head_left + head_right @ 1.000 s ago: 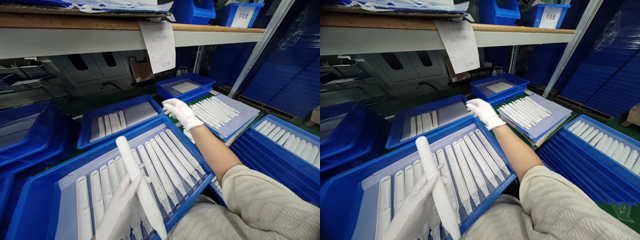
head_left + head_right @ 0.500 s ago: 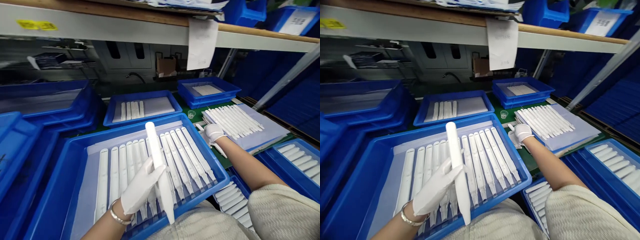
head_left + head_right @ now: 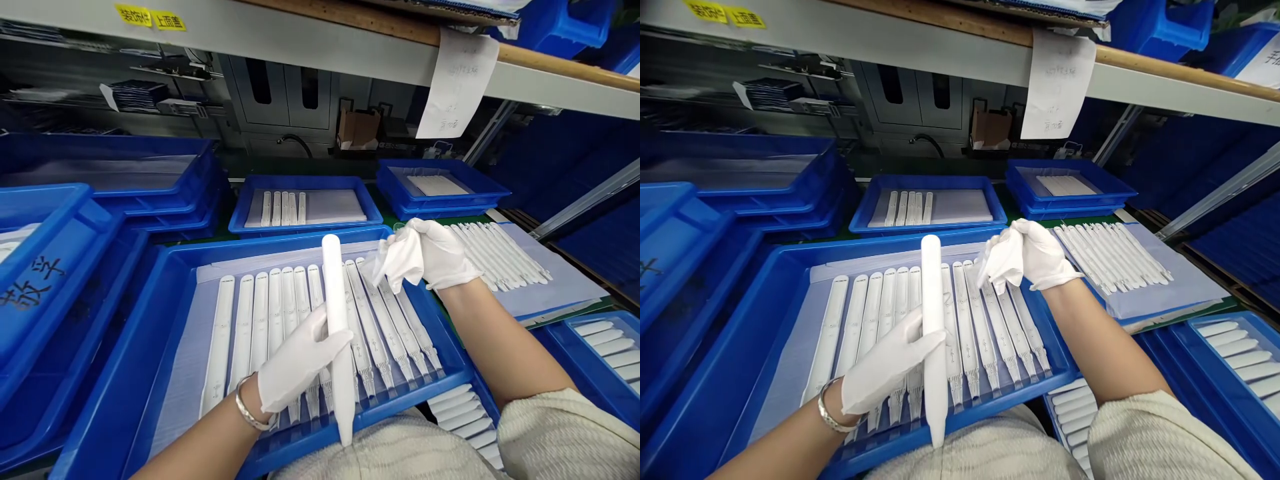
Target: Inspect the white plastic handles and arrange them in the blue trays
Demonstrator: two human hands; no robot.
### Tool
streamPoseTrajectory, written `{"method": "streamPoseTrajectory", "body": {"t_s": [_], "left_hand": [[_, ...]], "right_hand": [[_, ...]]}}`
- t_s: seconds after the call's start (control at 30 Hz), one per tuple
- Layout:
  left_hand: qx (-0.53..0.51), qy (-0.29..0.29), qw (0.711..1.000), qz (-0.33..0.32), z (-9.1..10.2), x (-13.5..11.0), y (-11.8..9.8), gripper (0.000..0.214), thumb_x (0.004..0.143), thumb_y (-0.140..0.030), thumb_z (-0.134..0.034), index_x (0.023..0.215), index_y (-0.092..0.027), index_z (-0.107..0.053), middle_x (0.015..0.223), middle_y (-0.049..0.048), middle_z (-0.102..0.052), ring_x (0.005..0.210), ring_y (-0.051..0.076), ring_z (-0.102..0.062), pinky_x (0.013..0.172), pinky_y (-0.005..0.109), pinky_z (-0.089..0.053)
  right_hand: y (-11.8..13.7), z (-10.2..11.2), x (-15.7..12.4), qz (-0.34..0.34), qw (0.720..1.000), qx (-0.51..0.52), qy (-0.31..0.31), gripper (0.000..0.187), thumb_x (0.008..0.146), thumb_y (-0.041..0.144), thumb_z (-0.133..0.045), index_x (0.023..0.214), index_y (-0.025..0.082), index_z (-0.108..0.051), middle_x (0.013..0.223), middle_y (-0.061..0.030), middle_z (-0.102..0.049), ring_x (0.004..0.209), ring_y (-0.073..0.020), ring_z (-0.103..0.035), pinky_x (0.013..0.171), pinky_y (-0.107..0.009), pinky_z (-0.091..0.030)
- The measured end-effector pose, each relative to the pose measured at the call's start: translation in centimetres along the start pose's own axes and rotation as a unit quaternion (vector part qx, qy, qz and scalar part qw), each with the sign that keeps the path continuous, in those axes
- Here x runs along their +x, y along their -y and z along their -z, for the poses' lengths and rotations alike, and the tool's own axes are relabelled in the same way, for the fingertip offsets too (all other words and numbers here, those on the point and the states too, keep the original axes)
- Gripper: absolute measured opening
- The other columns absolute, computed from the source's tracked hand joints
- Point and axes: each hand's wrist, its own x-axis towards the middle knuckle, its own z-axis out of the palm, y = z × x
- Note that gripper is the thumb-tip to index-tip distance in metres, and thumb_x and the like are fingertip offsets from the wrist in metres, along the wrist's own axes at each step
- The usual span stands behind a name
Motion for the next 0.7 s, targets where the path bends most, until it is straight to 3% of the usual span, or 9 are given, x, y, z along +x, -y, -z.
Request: {"method": "streamPoseTrajectory", "body": {"t_s": [0.07,0.17,0.23,0.33,0.43,0.53,0.7], "left_hand": [[-0.013,0.002,1.000,-0.003,0.0,-0.1,-0.2,0.037,0.093,-0.044,-0.064,0.119,-0.019,-0.054,0.082,-0.0026,-0.049,0.072,0.014,-0.047,0.062,0.026,-0.045],[-0.032,0.012,0.999,-0.006,-0.1,-0.2,-0.5,0.039,0.093,-0.043,-0.065,0.122,-0.019,-0.054,0.081,-0.0027,-0.048,0.071,0.014,-0.046,0.062,0.027,-0.045],[-0.038,0.014,0.999,-0.008,-0.2,-0.2,-0.6,0.042,0.092,-0.041,-0.066,0.126,-0.019,-0.053,0.082,-0.0023,-0.048,0.071,0.014,-0.046,0.062,0.027,-0.046],[-0.045,0.011,0.998,-0.030,-0.2,0.0,-0.6,0.056,0.090,-0.036,-0.069,0.139,-0.022,-0.047,0.086,-0.0020,-0.049,0.072,0.013,-0.044,0.062,0.025,-0.045],[-0.049,0.016,0.997,-0.059,-0.3,0.2,-0.5,0.064,0.090,-0.034,-0.069,0.147,-0.025,-0.042,0.090,-0.0014,-0.051,0.074,0.012,-0.042,0.066,0.024,-0.045],[-0.057,0.035,0.997,-0.045,-0.4,0.1,-0.5,0.068,0.092,-0.036,-0.068,0.152,-0.025,-0.038,0.090,-0.0002,-0.052,0.077,0.013,-0.046,0.070,0.026,-0.048],[-0.079,0.053,0.995,-0.015,-0.8,-0.4,-0.8,0.077,0.089,-0.036,-0.072,0.155,-0.028,-0.034,0.085,-0.0017,-0.051,0.073,0.013,-0.049,0.068,0.028,-0.050]], "right_hand": [[0.6,-1.7,-0.9,-0.029,0.993,0.087,0.069,0.031,0.097,0.047,-0.047,0.083,0.021,-0.058,0.079,-0.0062,-0.068,0.068,-0.0216,-0.066,0.061,-0.038,-0.053],[0.9,-3.9,-2.6,-0.043,0.987,0.097,0.119,0.029,0.087,0.048,-0.071,0.095,0.024,-0.059,0.062,0.0034,-0.062,0.046,-0.0143,-0.056,0.046,-0.029,-0.047],[0.7,-5.1,-3.7,-0.013,0.988,0.061,0.140,0.028,0.088,0.048,-0.070,0.101,0.025,-0.061,0.047,0.0087,-0.050,0.032,-0.0112,-0.044,0.039,-0.026,-0.040],[-0.1,-6.7,-5.0,0.066,0.983,0.001,0.174,0.026,0.090,0.047,-0.068,0.100,0.023,-0.068,0.047,0.0075,-0.047,0.032,-0.0105,-0.044,0.040,-0.028,-0.041],[-1.0,-8.0,-5.6,0.031,0.977,0.021,0.211,0.025,0.086,0.046,-0.072,0.083,0.022,-0.063,0.055,0.0041,-0.051,0.042,-0.0126,-0.051,0.044,-0.030,-0.044],[-1.3,-8.7,-5.1,-0.020,0.977,0.046,0.205,0.034,0.084,0.048,-0.073,0.076,0.021,-0.054,0.061,0.0018,-0.054,0.054,-0.0155,-0.058,0.048,-0.030,-0.048],[-0.2,-8.6,-2.5,0.117,0.987,-0.021,0.111,0.025,0.085,0.045,-0.072,0.084,0.023,-0.062,0.073,-0.0004,-0.050,0.059,-0.0142,-0.056,0.048,-0.029,-0.048]]}}
